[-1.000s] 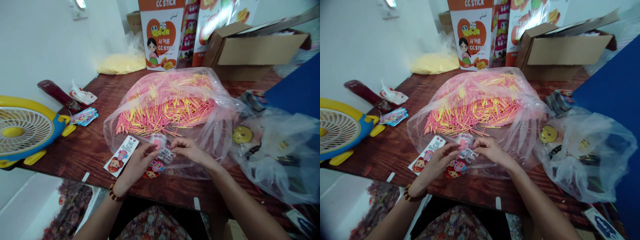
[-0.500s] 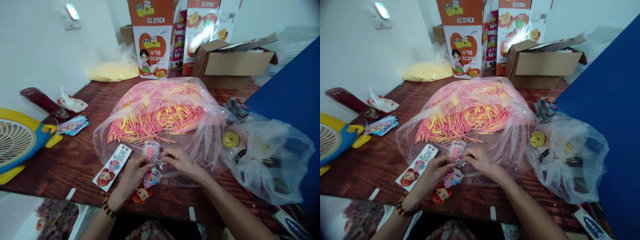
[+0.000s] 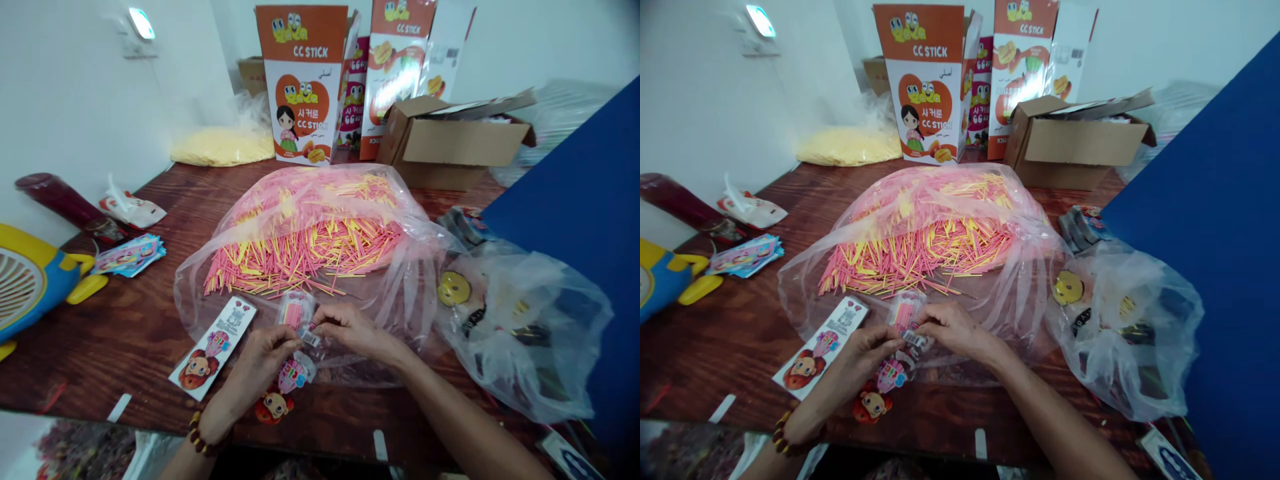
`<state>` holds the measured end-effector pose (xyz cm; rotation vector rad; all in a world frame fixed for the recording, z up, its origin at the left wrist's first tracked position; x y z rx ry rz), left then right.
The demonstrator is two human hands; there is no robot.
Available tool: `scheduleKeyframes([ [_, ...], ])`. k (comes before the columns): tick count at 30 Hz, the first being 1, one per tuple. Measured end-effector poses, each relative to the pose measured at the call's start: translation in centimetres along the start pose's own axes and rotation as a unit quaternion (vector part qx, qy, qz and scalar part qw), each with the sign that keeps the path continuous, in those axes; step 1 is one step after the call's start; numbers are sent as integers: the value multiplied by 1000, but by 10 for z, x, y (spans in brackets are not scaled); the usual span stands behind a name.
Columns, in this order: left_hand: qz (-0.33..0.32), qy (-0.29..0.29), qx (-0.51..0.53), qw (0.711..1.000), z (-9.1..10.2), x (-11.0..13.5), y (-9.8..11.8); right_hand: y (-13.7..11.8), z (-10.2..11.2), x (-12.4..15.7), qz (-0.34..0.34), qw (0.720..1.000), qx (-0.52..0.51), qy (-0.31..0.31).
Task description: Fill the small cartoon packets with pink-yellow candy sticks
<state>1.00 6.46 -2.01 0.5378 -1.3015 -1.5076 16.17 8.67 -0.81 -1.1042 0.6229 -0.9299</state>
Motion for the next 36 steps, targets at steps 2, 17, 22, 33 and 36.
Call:
scheduleKeyframes([
  [2, 5, -2, -3, 1000, 0, 0, -1, -1, -2, 0, -6, 1000, -1, 0],
  [17, -15, 14, -3, 1000, -3, 8, -15, 35, 173, -27, -184, 818, 462, 290],
  [22, -1, 8, -13, 1000, -5, 10, -20, 39, 198, -58, -232, 764, 529, 286],
  [33, -9, 19, -12, 1000, -3, 9, -18, 49, 201, -88, -199, 711, 619, 270],
  [36, -13, 26, -13, 1000, 0, 12, -16, 48, 202, -86, -205, 718, 617, 247],
])
Point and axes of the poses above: each hand's wrist, its own x-axis away from the middle knuckle, its own z-axis out of the back of the hand, y = z × x, the point moved 8 cm from there along -x, towards the middle knuckle, and after that the axes turned 2 degrees about z, right-handed, at the moved point
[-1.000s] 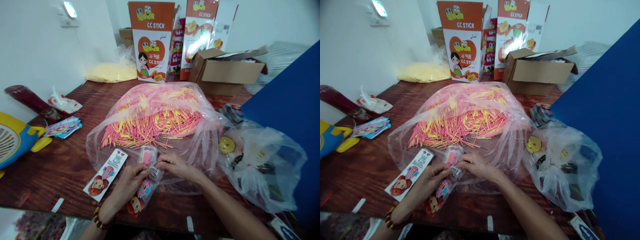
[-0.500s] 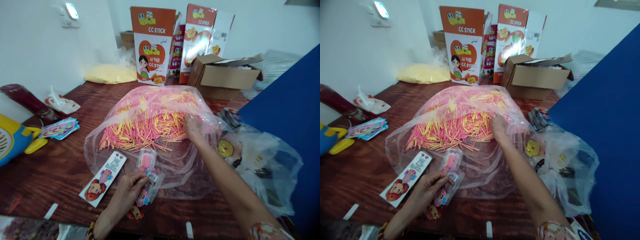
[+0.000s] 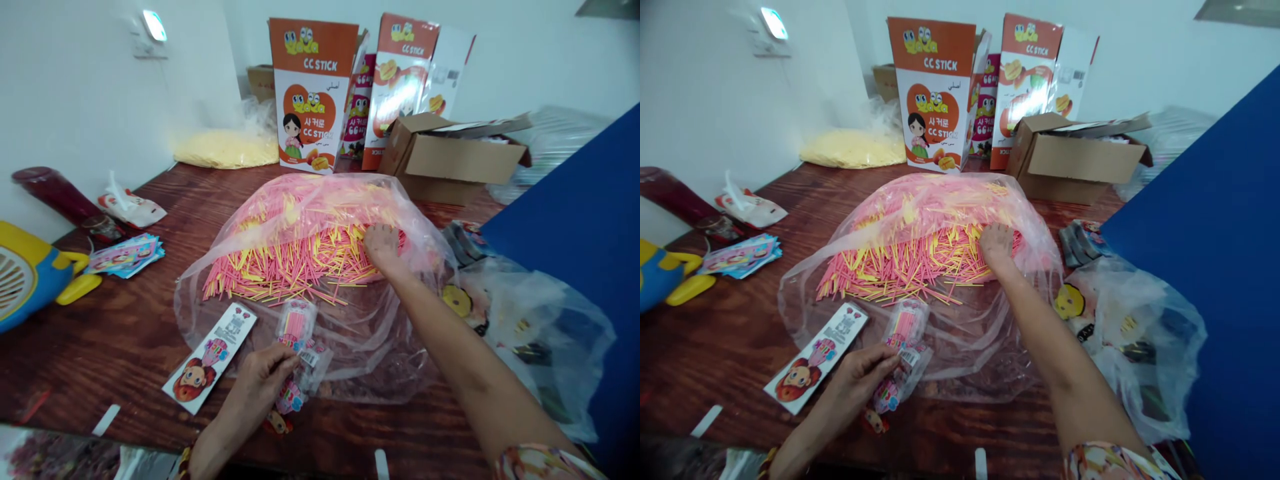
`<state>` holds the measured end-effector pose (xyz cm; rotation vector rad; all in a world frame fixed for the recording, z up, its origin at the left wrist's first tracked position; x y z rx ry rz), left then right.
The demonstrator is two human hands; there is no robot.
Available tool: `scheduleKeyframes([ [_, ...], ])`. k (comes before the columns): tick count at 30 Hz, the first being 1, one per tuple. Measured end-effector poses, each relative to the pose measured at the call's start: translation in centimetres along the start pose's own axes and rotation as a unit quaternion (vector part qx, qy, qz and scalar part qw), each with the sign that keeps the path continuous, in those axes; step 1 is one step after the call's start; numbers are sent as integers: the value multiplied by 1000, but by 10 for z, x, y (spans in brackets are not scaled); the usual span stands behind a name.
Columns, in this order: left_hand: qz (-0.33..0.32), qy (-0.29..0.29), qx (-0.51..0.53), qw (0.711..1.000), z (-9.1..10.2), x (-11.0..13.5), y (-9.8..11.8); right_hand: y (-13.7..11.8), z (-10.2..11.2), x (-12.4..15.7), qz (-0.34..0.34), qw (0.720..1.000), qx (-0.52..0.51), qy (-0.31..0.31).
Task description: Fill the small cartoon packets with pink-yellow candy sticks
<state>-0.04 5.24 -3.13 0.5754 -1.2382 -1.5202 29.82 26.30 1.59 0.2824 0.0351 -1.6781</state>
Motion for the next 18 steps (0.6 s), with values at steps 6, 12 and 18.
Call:
scheduleKeyframes([
  [6, -2, -5, 4, 1000, 0, 5, 0, 4, 7, 17, 12, 998, -57, -30],
  [12, -12, -1, -2, 1000, -8, 5, 11, -6, -11, 56, 4, 934, -340, -106],
  [18, -29, -3, -8, 1000, -12, 9, 18, -14, -48, 106, -84, 721, -676, -129],
])
Point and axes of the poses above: each hand's wrist, its own x-axis away from the middle knuckle, its own z-axis out of the back of the hand, y = z × x, the point moved 8 cm from there along -x, towards the middle knuckle, and after that the axes turned 2 degrees about z, right-handed, at the moved point
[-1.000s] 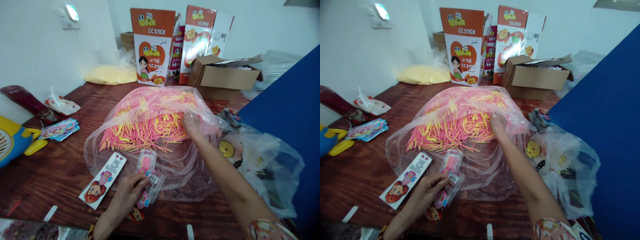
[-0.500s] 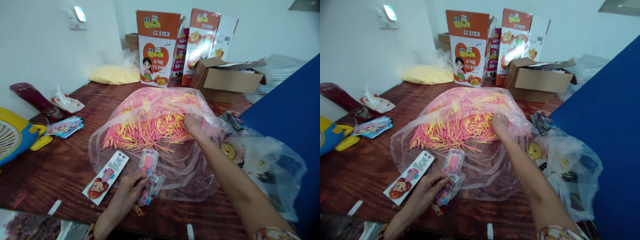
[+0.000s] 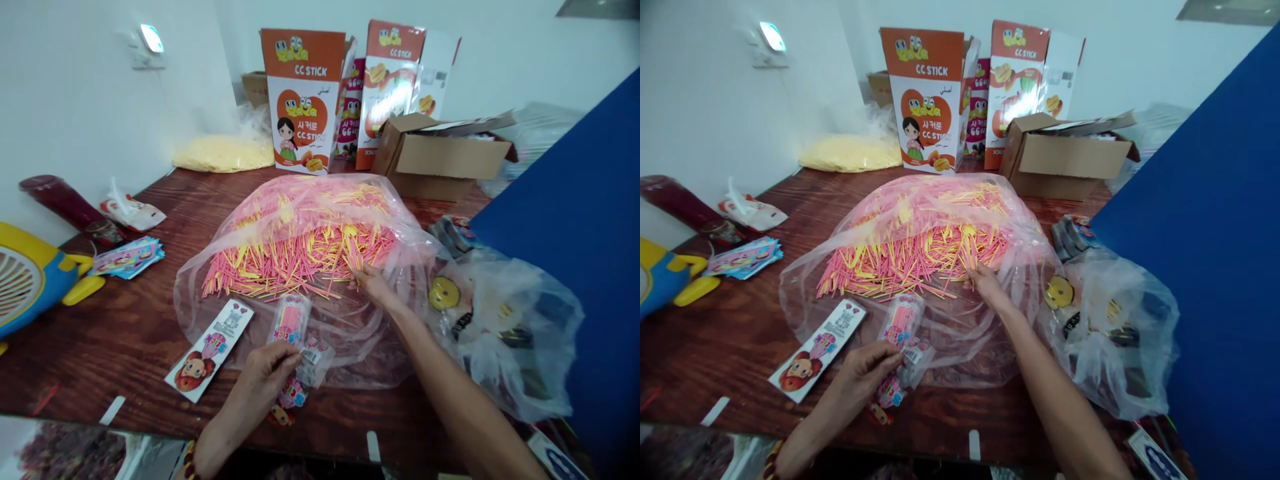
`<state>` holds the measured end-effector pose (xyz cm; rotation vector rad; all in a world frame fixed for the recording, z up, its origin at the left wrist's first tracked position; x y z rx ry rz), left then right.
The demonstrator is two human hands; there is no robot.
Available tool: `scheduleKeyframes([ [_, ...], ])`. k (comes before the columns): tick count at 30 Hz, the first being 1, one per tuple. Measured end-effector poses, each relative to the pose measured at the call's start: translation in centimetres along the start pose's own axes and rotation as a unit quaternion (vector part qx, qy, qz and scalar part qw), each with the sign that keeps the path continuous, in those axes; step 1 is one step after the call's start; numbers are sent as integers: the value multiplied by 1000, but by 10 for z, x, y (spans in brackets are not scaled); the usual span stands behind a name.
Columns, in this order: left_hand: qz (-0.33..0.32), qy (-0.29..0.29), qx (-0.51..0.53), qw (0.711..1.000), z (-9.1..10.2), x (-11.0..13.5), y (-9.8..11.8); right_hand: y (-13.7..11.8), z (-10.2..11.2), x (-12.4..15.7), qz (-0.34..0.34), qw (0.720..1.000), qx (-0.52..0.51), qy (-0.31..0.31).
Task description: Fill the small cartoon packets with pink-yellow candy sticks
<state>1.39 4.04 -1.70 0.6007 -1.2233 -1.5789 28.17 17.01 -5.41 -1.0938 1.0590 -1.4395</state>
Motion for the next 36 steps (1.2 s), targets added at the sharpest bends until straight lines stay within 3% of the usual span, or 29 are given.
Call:
scheduleKeyframes([
  [5, -3, -1, -4, 1000, -2, 0, 2, 12, -5, 17, 45, 994, -98, 18],
  [8, -3, -6, -11, 1000, -6, -2, 5, 15, -7, 20, 87, 995, -47, 25],
  [13, 8, -12, -13, 1000, -10, -3, 5, 19, -9, 23, 96, 994, 31, 35],
  [22, 0, -7, -13, 1000, -9, -2, 1, 17, -6, 22, 125, 988, -13, 85],
  [29, 9, 8, 13, 1000, -5, -3, -2, 23, -17, 23, 117, 992, 17, 46],
  [36, 28, 33, 100, 994, -2, -8, 9, 13, -18, 31, 86, 994, -9, 71],
])
Point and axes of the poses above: each hand's wrist, its own x-axis away from the middle knuckle, its own z-axis out of the back of the hand, y = z × x, the point moved 8 cm from there along -x, towards the middle knuckle, and after that the axes turned 2 degrees about z, right-handed, at the moved point
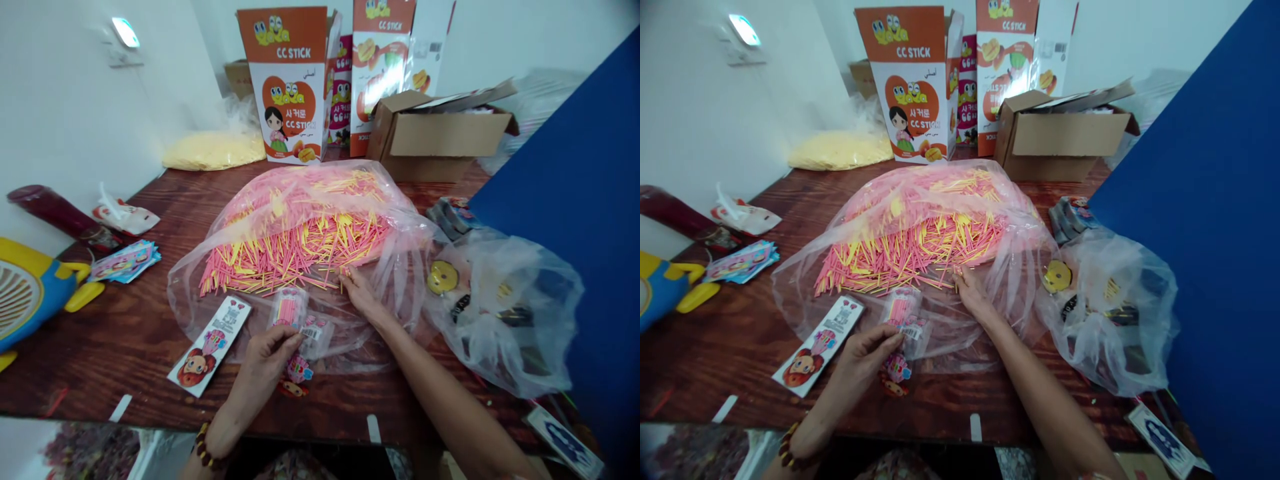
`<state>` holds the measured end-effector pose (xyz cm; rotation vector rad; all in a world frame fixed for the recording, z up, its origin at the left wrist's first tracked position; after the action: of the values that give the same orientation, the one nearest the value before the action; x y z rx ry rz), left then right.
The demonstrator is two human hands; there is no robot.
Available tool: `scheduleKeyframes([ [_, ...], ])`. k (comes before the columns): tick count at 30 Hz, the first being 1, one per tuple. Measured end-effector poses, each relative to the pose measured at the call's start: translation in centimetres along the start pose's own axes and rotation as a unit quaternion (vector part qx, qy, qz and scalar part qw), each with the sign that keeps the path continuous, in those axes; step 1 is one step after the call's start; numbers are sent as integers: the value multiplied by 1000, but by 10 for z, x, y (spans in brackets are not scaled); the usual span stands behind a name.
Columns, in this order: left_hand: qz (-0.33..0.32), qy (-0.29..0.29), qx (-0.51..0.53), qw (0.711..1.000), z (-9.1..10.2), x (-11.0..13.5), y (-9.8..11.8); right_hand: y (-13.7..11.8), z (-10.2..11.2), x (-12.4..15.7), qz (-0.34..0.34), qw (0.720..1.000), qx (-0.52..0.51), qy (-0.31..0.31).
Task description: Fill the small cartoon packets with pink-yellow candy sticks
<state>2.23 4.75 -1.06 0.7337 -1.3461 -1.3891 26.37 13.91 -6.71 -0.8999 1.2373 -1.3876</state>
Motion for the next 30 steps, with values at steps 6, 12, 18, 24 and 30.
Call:
scheduleKeyframes([
  [6, -44, 12, -5, 999, 2, -12, 18, -35, -12, 12, -71, 948, -310, -5],
  [12, -99, 7, -44, 994, -2, -25, 28, -98, -23, 33, -57, 891, -450, -15],
  [18, -132, 21, -38, 990, -2, -26, 37, -136, -36, 48, -14, 888, -460, -7],
  [24, -132, 47, -26, 990, 4, -26, 36, -130, -37, 58, -29, 910, -414, 20],
  [30, -134, 49, -9, 990, 1, -25, 44, -122, -34, 64, -37, 958, -283, -17],
])
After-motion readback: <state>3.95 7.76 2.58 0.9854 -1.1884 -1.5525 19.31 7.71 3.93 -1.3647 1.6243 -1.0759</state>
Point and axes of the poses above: each hand's wrist, its own x-axis away from the middle knuckle, its own z-axis out of the back of the hand, y = z × x, the point moved 8 cm from there along -x, towards the middle knuckle, and after that the axes turned 2 degrees about z, right-handed, at the moved point
